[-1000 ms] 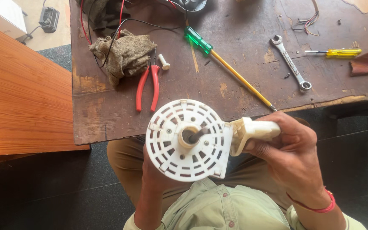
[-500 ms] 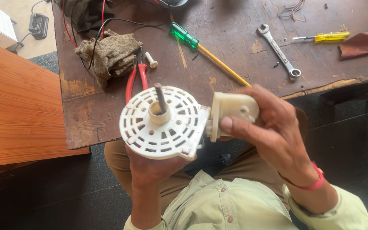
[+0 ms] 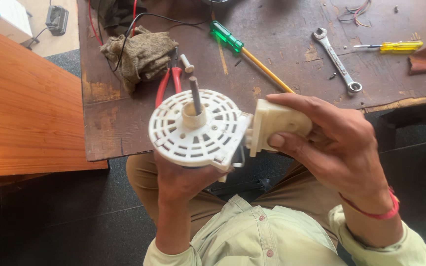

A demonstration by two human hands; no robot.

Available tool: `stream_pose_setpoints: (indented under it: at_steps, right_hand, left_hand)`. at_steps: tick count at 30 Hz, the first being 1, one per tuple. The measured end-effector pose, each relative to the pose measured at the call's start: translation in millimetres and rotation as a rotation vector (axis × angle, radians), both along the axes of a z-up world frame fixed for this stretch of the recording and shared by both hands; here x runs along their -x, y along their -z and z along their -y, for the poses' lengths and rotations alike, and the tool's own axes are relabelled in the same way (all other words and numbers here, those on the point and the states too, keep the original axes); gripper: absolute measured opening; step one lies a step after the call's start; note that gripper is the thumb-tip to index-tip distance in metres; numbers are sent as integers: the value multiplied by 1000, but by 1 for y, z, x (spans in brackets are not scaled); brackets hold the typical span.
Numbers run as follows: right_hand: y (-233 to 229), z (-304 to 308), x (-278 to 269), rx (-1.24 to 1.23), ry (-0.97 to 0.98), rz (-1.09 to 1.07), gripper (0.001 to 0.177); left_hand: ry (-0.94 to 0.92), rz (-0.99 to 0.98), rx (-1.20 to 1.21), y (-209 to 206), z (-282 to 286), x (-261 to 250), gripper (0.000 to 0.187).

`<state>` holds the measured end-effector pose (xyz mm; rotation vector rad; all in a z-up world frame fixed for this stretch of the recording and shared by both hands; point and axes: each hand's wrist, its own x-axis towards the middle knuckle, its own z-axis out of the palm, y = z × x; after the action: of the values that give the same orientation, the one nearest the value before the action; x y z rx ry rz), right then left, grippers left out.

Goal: The person disassembles an appliance motor by removing the plastic casing and using a screwdriver to loosen internal screws while holding the component on a workbench.

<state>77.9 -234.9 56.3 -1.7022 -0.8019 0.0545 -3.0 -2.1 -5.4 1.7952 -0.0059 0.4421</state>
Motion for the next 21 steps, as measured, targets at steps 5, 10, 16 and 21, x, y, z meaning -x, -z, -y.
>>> stream_pose_setpoints:
  at_steps: [5,10,16,21]
  right_hand:
    - [4,4,7,-120,106,-233,42]
    - [28,-2,-10,-499,19,-728,42]
    - [38,2,-8,-488,25,-732,43]
    - [26,8,2,-287,102,-235,36]
  left_hand:
    - [55,2,63,-2,3,3,86]
    - [22,58,53,-15,14,5,92]
    - [31,25,64,-21,12,6,90]
    - [70,-30,309,-21,15,5,87]
